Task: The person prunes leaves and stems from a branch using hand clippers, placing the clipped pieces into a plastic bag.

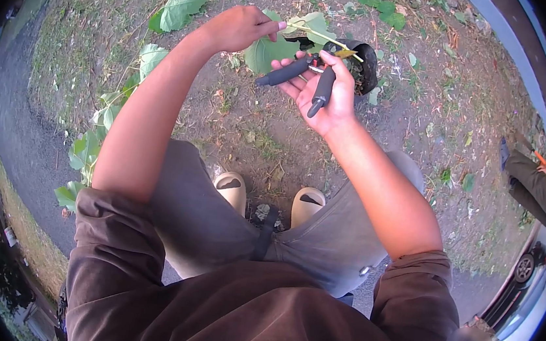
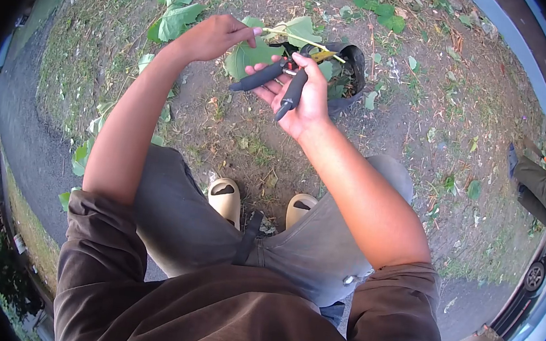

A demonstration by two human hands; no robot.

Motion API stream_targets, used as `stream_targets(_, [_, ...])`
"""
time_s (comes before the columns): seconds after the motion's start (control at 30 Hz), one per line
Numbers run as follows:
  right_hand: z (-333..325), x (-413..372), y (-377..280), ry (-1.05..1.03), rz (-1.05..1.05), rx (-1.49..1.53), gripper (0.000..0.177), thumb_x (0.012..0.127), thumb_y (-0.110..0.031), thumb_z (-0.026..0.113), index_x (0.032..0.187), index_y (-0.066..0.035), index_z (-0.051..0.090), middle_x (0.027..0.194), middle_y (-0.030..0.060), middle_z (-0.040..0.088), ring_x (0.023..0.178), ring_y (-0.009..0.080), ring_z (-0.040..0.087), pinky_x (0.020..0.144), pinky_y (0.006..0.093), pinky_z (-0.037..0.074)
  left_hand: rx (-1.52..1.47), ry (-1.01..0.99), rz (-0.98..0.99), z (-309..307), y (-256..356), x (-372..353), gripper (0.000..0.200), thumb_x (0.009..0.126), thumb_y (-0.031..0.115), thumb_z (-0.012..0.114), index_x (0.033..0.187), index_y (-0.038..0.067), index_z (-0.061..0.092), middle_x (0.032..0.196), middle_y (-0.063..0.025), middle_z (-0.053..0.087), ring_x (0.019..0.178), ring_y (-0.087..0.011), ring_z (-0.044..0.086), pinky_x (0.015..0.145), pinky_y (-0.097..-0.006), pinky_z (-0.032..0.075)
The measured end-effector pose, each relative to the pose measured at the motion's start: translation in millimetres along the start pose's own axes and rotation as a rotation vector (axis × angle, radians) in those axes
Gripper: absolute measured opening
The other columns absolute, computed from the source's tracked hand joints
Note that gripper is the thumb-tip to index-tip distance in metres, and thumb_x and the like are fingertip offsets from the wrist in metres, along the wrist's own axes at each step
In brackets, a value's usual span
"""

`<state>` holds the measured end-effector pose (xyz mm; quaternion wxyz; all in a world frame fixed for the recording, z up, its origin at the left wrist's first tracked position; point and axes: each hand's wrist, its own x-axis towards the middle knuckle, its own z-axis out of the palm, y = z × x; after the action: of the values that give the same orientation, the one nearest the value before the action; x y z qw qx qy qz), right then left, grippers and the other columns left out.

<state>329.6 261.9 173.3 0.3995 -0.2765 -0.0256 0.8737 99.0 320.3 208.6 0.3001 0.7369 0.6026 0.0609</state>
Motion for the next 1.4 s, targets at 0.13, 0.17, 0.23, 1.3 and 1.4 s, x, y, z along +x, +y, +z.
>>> stream_targets(0.13, [-3,2,5,-0.012,-0.023,-0.045,0.040,0.098,-0.038,0.058,0.114,0.000,0.058,0.112,0.0266,0.067,0.120,0.0417,0.066,0.109,0.0554,0.051,0.001,0.086,0.046,6,-5,2,0.057,0.106,0.057,0.048,0.103,0.010,0.081,0.068,-0.0170,0.061,0.069,-0.0303,0.064,0.075,-0.0418,0.052])
stream_targets(0.17, [-2,2,6,0.016,-0.037,-0.080,0.039,0.098,-0.037,0.058,0.113,-0.001,0.058,0.113,0.0263,0.067,0.119,0.0414,0.066,0.109,0.0548,0.052,0.005,0.153,0.078,7,-7,4,0.057,0.106,0.056,0.049,0.102,0.009,0.081,0.066,-0.0168,0.060,0.067,-0.0306,0.063,0.074,-0.0417,0.052])
stream_targets(0.23, [-1,1,9,0.045,-0.051,-0.110,0.039,0.098,-0.037,0.058,0.113,-0.002,0.058,0.113,0.0260,0.067,0.118,0.0410,0.066,0.108,0.0542,0.052,0.010,0.118,-0.010,-1,-2,3,0.058,0.105,0.058,0.049,0.102,0.009,0.081,0.074,-0.0194,0.066,0.075,-0.0337,0.067,0.079,-0.0431,0.054])
stream_targets(1.3, [-28,8,6,0.392,-0.022,-0.412,0.039,0.098,-0.043,0.060,0.103,-0.004,0.052,0.079,0.0155,0.064,0.076,0.0334,0.070,0.071,0.0488,0.061,0.043,-0.160,-0.031,-1,3,-2,0.058,0.105,0.059,0.049,0.104,0.010,0.082,0.091,-0.0193,0.074,0.087,-0.0327,0.071,0.087,-0.0443,0.054])
stream_targets(1.4, [-40,10,13,0.459,0.028,-0.446,0.040,0.099,-0.044,0.059,0.102,-0.005,0.052,0.078,0.0149,0.064,0.072,0.0327,0.070,0.070,0.0482,0.060,0.092,-0.223,-0.010,15,-6,4,0.060,0.105,0.060,0.048,0.103,0.010,0.082,0.086,-0.0188,0.073,0.083,-0.0342,0.070,0.084,-0.0453,0.054])
